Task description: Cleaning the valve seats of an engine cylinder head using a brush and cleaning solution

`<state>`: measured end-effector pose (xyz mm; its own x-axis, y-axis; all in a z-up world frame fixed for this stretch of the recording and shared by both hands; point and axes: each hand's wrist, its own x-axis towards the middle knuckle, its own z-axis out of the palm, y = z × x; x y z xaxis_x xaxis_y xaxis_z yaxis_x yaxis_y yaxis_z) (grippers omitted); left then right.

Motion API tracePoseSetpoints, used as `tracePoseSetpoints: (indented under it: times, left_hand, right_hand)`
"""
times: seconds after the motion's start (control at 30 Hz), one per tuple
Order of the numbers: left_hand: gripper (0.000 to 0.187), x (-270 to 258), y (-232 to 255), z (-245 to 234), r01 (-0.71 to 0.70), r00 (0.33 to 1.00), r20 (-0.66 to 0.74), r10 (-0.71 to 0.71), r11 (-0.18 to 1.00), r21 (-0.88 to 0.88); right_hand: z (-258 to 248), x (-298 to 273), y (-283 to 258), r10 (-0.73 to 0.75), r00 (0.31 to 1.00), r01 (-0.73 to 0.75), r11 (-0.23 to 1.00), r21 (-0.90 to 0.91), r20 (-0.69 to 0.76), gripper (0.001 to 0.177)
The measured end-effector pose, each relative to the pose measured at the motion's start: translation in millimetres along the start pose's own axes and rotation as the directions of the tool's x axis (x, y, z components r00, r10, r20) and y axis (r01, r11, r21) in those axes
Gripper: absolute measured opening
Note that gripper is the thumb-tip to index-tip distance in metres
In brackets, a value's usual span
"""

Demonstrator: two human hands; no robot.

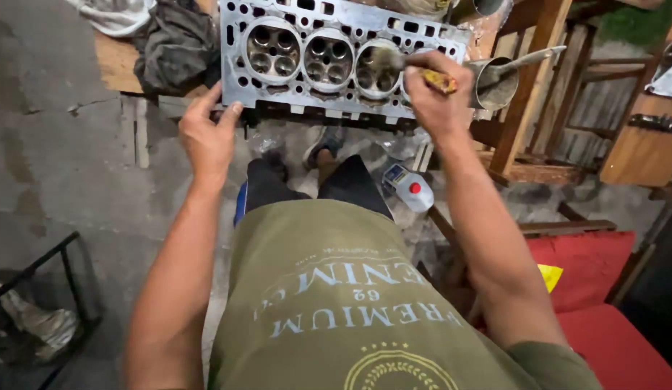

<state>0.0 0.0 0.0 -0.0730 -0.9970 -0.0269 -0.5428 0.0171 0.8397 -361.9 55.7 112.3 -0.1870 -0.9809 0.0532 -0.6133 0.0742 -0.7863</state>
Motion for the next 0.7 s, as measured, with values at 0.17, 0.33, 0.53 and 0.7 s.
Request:
tracePoseSetpoints:
  times: [0.17,0.33,0.53,0.7]
  left_hand:
    - [0.042,-4.1,-4.4,4.9,0.007,1.0,0.002,-0.007,1.0,-0.016]
    - [0.044,1.3,2.6,-4.1,0.047,0.999,0.021,-0.048,0.998,0.028]
    - [0.041,-7.3,-7.2,-1.4,-0.016,1.0,0.026,0.015,0.999,0.044]
    - [0.042,1.2,-4.5,-5.4,0.083,0.996,0.045,-0.083,0.997,-0.003]
  right_hand:
    - [-1.5,-11.4,4.9,0.039,0.983,-0.016,0.992,-0.127,0.179,0.011]
    - [-30.3,-11.8,6.3,0.281,0.96,-0.28,0.959,-0.038,0.005,0.01]
    - [-18.5,-22.6,28.6,0.152,0.956,-0.143,0.988,0.054,-0.251,0.013]
    - [-2.9,-33.0,45.8,0.342,0.808,-0.266,0.938,0.221,-0.479,0.019]
